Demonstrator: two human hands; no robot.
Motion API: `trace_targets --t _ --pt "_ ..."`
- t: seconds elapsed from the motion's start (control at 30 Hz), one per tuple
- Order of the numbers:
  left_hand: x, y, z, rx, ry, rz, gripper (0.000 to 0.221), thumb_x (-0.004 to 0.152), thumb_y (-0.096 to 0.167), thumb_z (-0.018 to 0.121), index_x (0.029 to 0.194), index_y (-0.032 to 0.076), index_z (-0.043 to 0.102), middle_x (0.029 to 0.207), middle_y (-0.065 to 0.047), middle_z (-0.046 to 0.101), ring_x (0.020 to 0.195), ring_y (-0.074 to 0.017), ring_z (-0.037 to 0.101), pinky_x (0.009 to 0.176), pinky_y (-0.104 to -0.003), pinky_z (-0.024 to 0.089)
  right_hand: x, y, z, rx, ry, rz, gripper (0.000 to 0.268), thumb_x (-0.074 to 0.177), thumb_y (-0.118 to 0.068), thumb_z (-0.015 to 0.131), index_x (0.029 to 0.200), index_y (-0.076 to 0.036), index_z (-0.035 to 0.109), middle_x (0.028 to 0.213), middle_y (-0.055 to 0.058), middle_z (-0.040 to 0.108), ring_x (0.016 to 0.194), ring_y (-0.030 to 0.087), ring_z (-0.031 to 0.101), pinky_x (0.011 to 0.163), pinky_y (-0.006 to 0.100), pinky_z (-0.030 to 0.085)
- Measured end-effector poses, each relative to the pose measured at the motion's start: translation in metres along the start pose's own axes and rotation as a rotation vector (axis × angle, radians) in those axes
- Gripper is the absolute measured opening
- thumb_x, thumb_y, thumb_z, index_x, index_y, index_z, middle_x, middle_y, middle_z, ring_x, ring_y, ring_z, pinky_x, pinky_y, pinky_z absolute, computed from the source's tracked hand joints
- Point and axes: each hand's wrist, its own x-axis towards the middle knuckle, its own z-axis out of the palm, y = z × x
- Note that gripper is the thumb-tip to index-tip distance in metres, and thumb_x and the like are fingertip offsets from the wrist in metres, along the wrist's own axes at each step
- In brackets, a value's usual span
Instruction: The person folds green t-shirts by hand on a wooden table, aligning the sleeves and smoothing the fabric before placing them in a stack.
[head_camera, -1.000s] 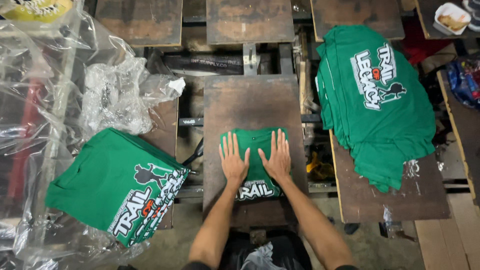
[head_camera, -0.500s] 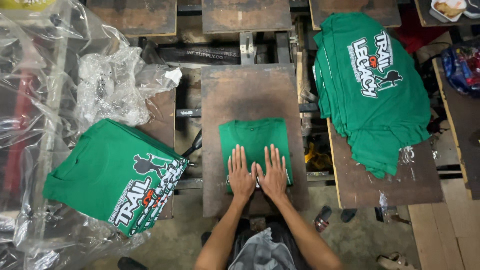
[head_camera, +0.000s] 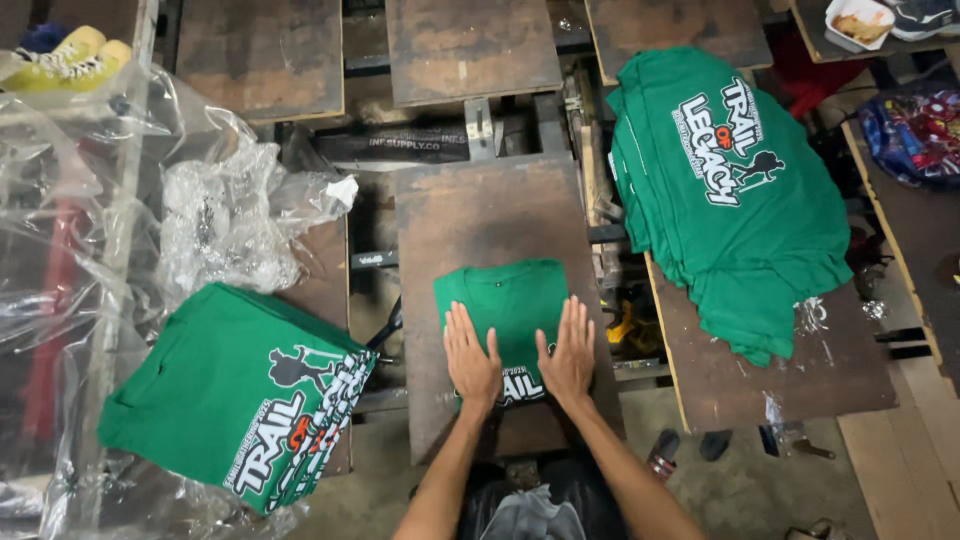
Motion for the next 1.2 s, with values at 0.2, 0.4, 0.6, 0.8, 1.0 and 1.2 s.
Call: trace_targets --t 0.2,0.4,0.6,0.8,1.0,1.2 --pt "0.065 -0.007 0.007 0.125 -0.043 0.078 0.074 0.103 0.048 0.045 0.161 0.006 0.029 0.169 -0.013 0.029 0.154 -0.0302 0.029 0.127 -0.043 0.021 0.072 -0.015 0.022 -0.023 -0.079 -0.152 0.072 0.103 -0.043 0.051 0.16 -0.003 0.032 0.167 0.018 0.032 0.153 0.036 0.031 0.124 0.054 0.024" --pt "0.067 -0.022 0.026 0.188 -0.187 0.014 0.078 0.102 0.054 0.043 0.164 0.013 0.02 0.173 -0.006 0.017 0.158 -0.027 0.018 0.127 -0.049 0.017 0.078 -0.007 0.033 -0.09 -0.082 -0.138 0.08 0.098 -0.049 0.055 0.161 -0.007 0.031 0.167 0.017 0.031 0.153 0.035 0.033 0.12 0.055 0.031" --pt "0.07 -0.022 -0.006 -0.382 -0.034 -0.097 0.058 0.108 0.022 0.045 0.162 0.007 0.029 0.165 -0.018 0.033 0.15 -0.0354 0.036 0.122 -0.047 0.03 0.078 0.015 0.035 0.133 0.024 -0.089 0.063 0.103 -0.033 0.059 0.157 -0.005 0.043 0.158 0.024 0.044 0.144 0.044 0.041 0.113 0.058 0.035" --pt "0.01 -0.044 0.033 -0.055 0.063 -0.502 0.059 0.083 0.027 0.074 0.132 0.003 0.051 0.125 -0.015 0.053 0.112 -0.0341 0.056 0.1 -0.045 0.044 0.023 0.023 0.041 0.001 0.143 0.23 0.056 0.095 -0.023 0.067 0.144 -0.002 0.051 0.119 0.019 0.055 0.105 0.043 0.059 0.09 0.054 0.047" --pt "0.013 -0.056 0.066 -0.298 0.179 -0.547 0.056 0.079 0.018 0.079 0.128 0.009 0.054 0.113 -0.013 0.056 0.106 -0.0347 0.06 0.097 -0.045 0.045 0.029 0.08 0.109 0.023 0.134 0.301 0.062 0.092 -0.033 0.073 0.143 -0.008 0.051 0.108 0.021 0.061 0.099 0.046 0.066 0.084 0.055 0.052" --pt "0.027 -0.073 0.092 -0.494 0.083 -0.747 0.067 0.065 0.015 0.093 0.123 0.003 0.063 0.087 -0.015 0.07 0.094 -0.0419 0.071 0.086 -0.051 0.052 0.044 0.086 0.103 0.135 0.06 0.287 0.042 0.09 -0.035 0.076 0.113 -0.002 0.064 0.099 0.024 0.065 0.096 0.049 0.069 0.086 0.054 0.053"
